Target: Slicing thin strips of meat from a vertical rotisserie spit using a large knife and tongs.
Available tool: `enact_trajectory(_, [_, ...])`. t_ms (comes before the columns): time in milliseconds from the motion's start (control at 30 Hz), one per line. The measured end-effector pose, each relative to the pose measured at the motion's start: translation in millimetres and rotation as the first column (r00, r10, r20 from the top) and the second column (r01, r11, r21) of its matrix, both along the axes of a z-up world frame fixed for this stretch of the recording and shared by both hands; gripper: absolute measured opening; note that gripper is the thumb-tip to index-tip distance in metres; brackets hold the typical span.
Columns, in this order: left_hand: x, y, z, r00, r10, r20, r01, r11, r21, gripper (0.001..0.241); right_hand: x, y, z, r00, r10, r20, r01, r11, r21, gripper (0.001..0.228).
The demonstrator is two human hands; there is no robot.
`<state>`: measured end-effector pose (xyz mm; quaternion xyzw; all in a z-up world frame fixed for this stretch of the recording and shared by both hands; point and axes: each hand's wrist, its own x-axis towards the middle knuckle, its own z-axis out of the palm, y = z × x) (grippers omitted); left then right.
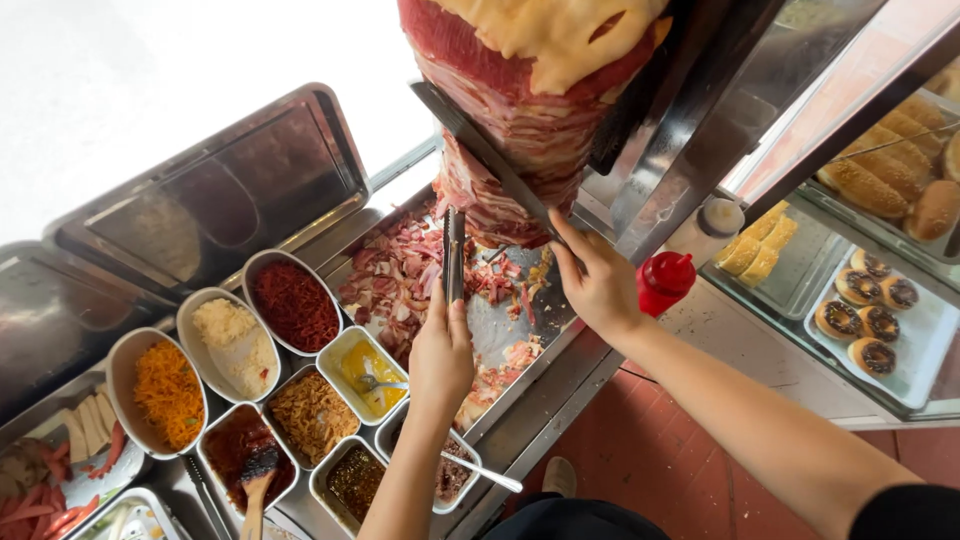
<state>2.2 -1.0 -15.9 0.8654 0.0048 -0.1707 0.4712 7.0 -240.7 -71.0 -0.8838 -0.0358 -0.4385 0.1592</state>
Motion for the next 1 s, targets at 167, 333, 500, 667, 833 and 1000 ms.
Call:
enact_trajectory(167, [6, -5, -9, 0.999, -0.028, -0.026, 0.028, 1.0, -0.009, 0.061, 26, 29, 32, 0.992, 0.106, -0.069, -0.099, 0.99, 0.096, 0.049])
enact_trajectory(333, [7, 0, -7, 0.997, -0.04, -0.069, 0.039, 0.999, -0.012, 0.061, -8, 9, -31, 1.0, 0.011, -0.026, -0.011, 1.0, 0.027, 0.046])
enact_trajectory(500, [2, 4, -13, 0.993, -0.089, -0.081, 0.089, 0.996, -0.005, 0.061, 13, -1, -16, 0.998, -0.016, 0.059, 0.019, 0.999, -0.05, 0.041])
enact_trajectory(667, [1, 7, -15, 0.993, -0.074, -0.097, 0.071, 0.997, -0.027, 0.062, 32, 28, 5, 0.999, 0.05, -0.012, -0.05, 0.998, 0.033, 0.045])
enact_trajectory(833, [-5, 12, -34, 0.989, -0.026, -0.148, 0.016, 0.997, -0.07, 0.06, -55, -4, -77, 0.978, 0.019, -0.207, -0.011, 0.999, 0.041, 0.046])
enact_trajectory(1000, [3, 18, -79, 0.987, 0.048, -0.155, -0.072, 0.985, -0.154, 0.06, -13, 26, -8, 0.998, 0.031, -0.054, -0.029, 0.999, 0.039, 0.043])
